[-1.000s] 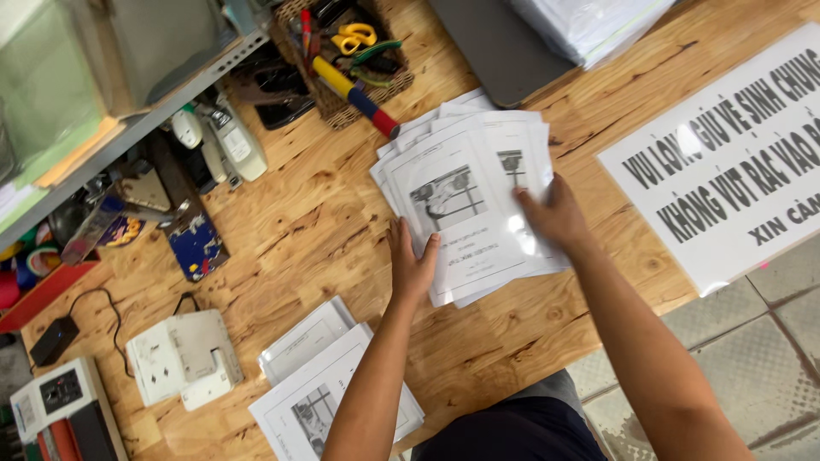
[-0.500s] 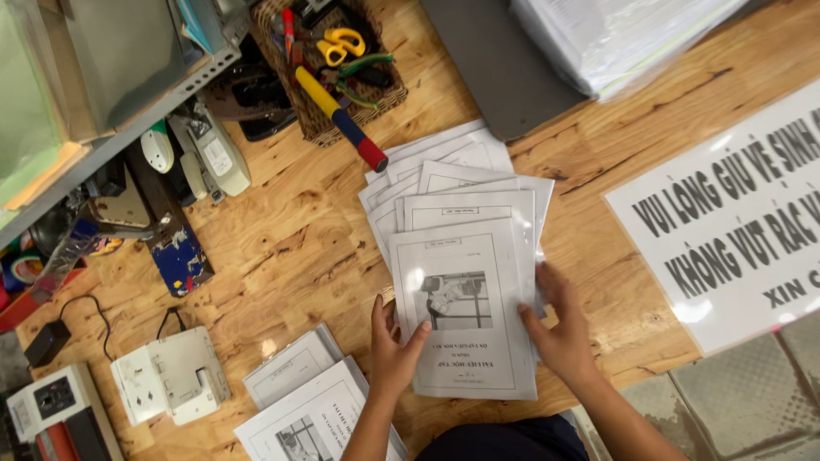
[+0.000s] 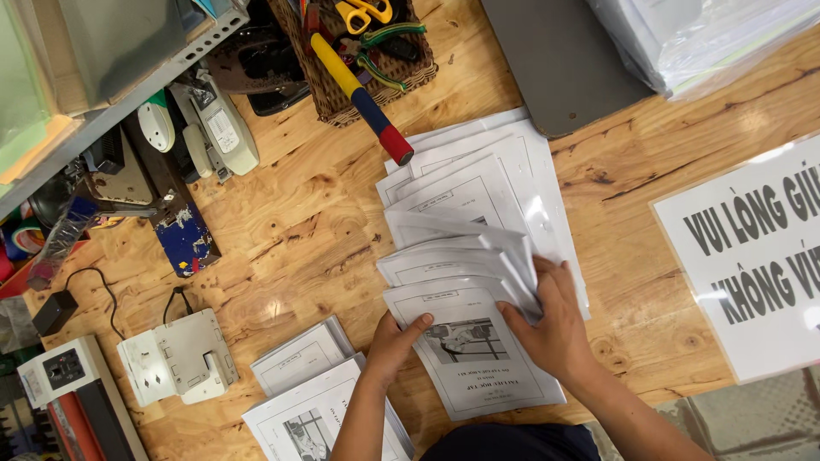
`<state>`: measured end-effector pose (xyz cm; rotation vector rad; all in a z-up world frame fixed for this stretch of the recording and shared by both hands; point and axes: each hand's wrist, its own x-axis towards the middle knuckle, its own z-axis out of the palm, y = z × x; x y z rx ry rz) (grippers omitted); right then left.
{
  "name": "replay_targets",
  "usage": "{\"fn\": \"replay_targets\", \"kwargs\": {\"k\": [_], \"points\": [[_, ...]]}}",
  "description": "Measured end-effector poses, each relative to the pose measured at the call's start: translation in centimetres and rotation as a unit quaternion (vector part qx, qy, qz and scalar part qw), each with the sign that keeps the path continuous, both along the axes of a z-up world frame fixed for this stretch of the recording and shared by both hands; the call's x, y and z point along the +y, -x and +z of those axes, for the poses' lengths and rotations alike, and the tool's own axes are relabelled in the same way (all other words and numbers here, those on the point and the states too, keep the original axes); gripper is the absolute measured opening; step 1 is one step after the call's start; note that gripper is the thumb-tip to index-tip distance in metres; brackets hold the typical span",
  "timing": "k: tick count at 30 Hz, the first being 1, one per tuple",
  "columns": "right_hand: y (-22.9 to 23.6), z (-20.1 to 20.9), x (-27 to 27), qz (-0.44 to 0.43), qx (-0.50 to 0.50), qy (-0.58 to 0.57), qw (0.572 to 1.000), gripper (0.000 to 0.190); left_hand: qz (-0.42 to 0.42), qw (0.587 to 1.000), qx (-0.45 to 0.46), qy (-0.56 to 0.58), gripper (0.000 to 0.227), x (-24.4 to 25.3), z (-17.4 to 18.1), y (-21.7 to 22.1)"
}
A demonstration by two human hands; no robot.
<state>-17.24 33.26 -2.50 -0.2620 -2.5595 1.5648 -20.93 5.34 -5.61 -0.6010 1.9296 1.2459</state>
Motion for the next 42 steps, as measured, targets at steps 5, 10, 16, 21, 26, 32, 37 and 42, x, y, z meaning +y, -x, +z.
{"fn": "replay_targets", "kwargs": {"k": [5, 10, 16, 21, 26, 32, 37, 42], "points": [[-0.2, 0.8, -1.6, 0.008, 0.002, 0.052, 0.999, 0.044, 0.065, 0.997, 0.011, -0.044, 0.05, -1.1, -1.1, -1.1], [-0.2, 1.4, -2.0, 0.001, -0.08, 0.132, 0.988, 0.025, 0.104, 0.991, 0.036, -0.072, 0.044, -1.2, -1.3, -2.0], [-0.2, 1.8, -2.4, 0.024, 0.001, 0.088, 0.996, 0.023, 0.118, 0.991, 0.009, -0.055, 0.041, -1.2, -0.8, -2.0], [0.0, 2.0, -2.7, 0.034, 0.008, 0.08, 0.996, 0.022, 0.134, 0.99, -0.012, -0.051, 0.04, -1.4, -0.8, -2.0], [0.2, 2.0, -2.8, 0.035, -0.009, 0.088, 0.995, 0.023, 0.15, 0.987, -0.013, -0.06, 0.036, -1.6, -1.2, -2.0], [0.3, 2.1, -2.8, 0.03, -0.048, 0.128, 0.99, 0.022, 0.15, 0.986, -0.011, -0.078, 0.032, -1.9, -1.5, -2.3], [0.4, 1.9, -2.8, 0.034, 0.009, 0.08, 0.996, 0.024, 0.151, 0.985, -0.006, -0.084, 0.032, -1.9, -1.7, -2.3], [1.1, 1.0, -2.3, 0.006, -0.004, 0.007, 1.0, 0.031, 0.164, 0.984, -0.023, -0.066, 0.04, -1.3, -1.1, -1.9]]}}
